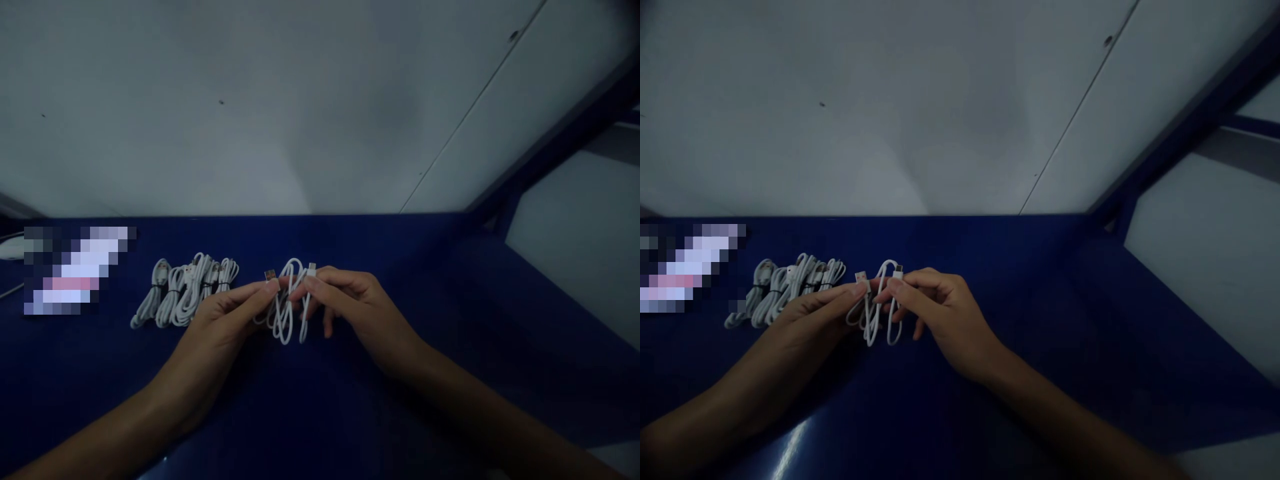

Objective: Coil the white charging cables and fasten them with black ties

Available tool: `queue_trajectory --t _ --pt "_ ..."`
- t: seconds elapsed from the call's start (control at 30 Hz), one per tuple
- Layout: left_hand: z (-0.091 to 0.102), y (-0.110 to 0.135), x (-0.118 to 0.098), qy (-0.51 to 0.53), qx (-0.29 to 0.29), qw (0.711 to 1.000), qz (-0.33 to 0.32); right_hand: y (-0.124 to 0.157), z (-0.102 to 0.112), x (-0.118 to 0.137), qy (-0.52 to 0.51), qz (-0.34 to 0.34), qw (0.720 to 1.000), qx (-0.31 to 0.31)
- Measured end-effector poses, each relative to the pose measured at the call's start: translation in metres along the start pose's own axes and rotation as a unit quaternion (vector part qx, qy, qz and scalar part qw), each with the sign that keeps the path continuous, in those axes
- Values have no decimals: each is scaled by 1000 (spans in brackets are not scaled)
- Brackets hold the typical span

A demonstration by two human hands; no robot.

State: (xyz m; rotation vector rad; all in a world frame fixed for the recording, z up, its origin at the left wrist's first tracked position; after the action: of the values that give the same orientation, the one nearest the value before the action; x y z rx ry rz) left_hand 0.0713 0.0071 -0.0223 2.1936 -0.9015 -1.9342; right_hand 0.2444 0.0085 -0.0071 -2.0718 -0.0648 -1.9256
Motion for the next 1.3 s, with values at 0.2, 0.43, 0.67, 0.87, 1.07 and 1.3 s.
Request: queue_trajectory --t 0.2,0.43,0.67,0.87,1.07,1.3 --pt "-4 1 2 -5 25 1000 -3 -1 4 -5 -2 -14 1000 -22" --pt "-1 -1 5 1 25 1000 -4 -1 4 -4 -6 -3 1000 -28" --pt "0 -2 7 -4 29 1000 1 -1 3 -5 -7 4 1000 -11" --pt "-2 -2 7 0 30 1000 3 -2 4 -4 -8 1 1000 -20" --pt "-1 -2 7 9 27 1000 5 -3 4 -4 3 2 1000 -21" --pt "-3 -2 6 6 33 999 3 -2 4 -3 1 3 1000 -23"
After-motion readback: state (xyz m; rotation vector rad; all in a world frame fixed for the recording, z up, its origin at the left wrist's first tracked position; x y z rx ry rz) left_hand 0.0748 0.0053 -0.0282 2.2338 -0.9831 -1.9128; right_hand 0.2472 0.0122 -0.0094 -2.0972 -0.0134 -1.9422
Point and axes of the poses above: each hand's wrist, its own y-axis away from the middle knuckle, its own z-axis out of the back of the hand, x = y × z, the point moved 6 cm from there along -y, towards the middle knuckle, and after that the axes turned 10 degrees about z, right-handed, at the moved point
